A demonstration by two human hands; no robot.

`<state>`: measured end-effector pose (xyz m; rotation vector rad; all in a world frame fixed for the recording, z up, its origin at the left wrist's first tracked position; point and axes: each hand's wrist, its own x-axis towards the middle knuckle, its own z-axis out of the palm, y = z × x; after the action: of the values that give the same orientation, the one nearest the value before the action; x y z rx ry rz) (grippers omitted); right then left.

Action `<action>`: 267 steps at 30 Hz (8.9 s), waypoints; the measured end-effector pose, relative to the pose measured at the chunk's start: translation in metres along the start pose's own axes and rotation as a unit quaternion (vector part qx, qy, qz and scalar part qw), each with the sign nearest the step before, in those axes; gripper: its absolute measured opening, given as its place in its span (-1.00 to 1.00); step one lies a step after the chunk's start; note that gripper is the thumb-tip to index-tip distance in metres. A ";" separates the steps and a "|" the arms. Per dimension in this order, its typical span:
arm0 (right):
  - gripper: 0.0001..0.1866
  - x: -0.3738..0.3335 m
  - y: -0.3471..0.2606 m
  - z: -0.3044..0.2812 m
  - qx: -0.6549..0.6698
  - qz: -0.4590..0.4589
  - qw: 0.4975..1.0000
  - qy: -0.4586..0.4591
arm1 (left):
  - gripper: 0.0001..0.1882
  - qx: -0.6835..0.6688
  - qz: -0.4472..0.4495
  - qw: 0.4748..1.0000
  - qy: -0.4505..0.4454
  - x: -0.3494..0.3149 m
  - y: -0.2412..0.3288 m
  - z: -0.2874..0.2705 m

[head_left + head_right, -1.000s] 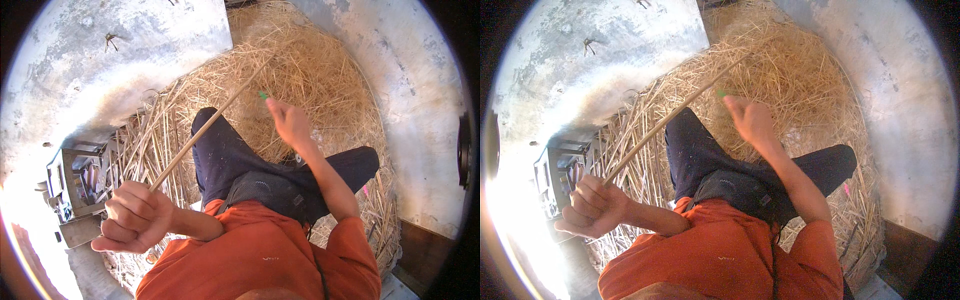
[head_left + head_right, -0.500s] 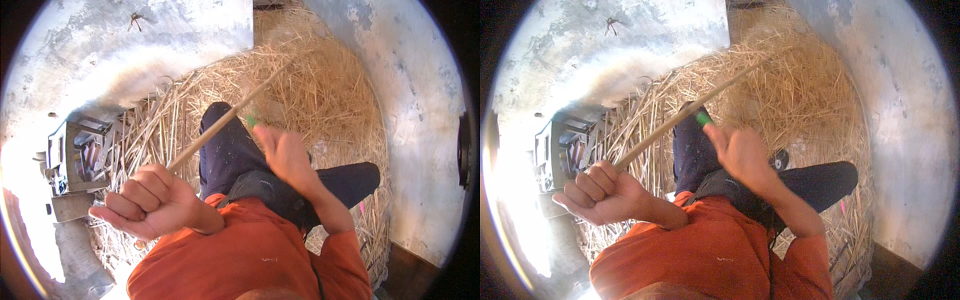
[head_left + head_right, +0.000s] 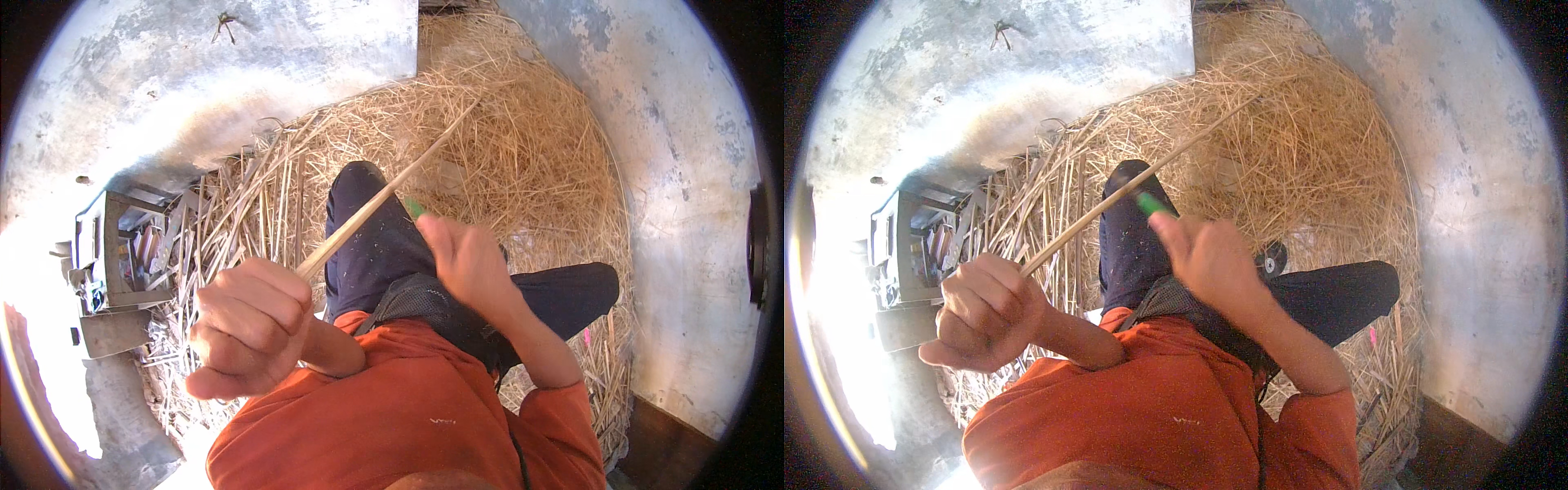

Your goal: The person sits on a straw-covered floor and uses a small knife to shave and smooth a long thin wooden stick held by hand.

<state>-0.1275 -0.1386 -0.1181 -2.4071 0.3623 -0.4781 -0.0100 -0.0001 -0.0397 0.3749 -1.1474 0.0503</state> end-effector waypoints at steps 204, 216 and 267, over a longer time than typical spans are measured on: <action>-0.60 -0.007 0.009 -0.014 0.066 0.082 0.994 -0.026 | -0.42 -0.030 -0.017 0.998 -0.057 -0.006 -0.002 0.012; -0.57 0.004 0.081 0.021 -0.060 0.200 0.978 0.016 | -0.42 0.017 0.005 0.999 0.026 -0.008 0.001 0.004; -0.43 0.015 0.029 0.019 0.032 0.124 0.992 -0.008 | -0.50 0.203 0.018 0.933 0.297 -0.010 0.001 0.005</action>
<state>-0.1102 -0.1554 -0.1470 -2.2638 0.6197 -0.3513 -0.0192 0.0007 -0.0469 0.6535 -0.5331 0.4136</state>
